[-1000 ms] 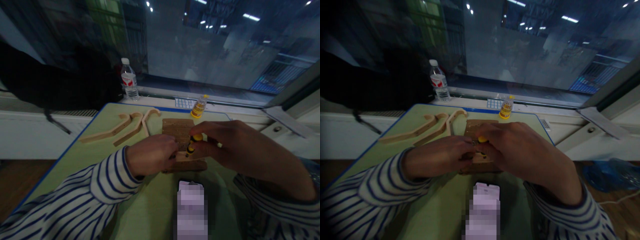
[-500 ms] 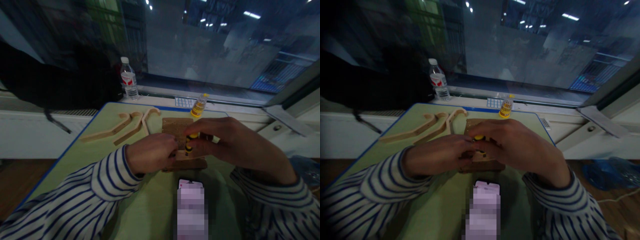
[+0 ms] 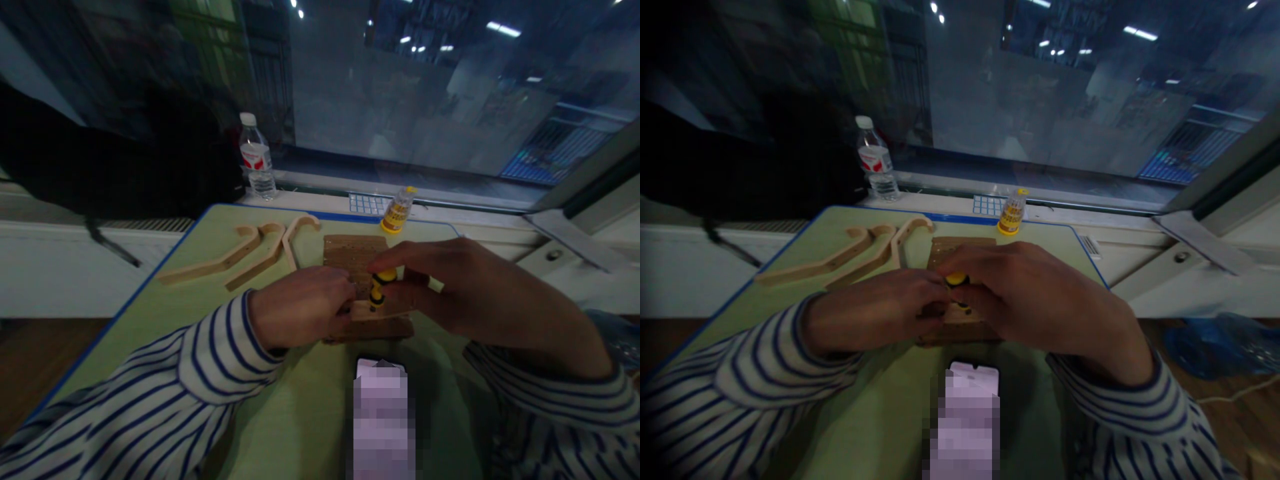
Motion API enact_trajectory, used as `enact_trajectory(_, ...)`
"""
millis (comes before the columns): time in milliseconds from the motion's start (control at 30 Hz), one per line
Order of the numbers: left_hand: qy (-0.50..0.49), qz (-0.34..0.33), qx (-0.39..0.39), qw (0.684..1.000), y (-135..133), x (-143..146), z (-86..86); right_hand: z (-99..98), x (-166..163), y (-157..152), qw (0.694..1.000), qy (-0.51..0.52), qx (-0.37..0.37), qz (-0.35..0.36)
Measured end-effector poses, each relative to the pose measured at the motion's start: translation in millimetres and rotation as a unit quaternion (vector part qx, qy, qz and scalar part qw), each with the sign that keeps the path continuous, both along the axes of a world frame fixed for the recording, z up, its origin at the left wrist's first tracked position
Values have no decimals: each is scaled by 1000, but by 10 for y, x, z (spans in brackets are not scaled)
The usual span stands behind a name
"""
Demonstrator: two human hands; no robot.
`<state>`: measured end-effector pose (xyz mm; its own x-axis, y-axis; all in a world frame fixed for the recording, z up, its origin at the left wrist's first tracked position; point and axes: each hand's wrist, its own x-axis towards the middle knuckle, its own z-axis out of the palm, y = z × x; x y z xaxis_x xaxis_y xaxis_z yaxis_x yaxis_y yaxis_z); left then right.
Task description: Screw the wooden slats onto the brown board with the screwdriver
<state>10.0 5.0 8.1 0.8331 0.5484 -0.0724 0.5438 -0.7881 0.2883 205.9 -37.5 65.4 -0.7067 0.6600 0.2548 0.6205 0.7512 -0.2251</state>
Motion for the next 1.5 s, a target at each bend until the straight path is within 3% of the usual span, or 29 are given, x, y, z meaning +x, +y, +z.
enact_trajectory(667,7,-2,14,1000,0,-4,-19,25,2,-41,994,-66,38,-81)
enact_trajectory(1033,-3,-1,-6,1000,3,-12,-6,-24,25,51,1000,15,0,26)
enact_trajectory(1500,1,3,-16,1000,-16,9,34,18,53,-42,999,-20,21,-17)
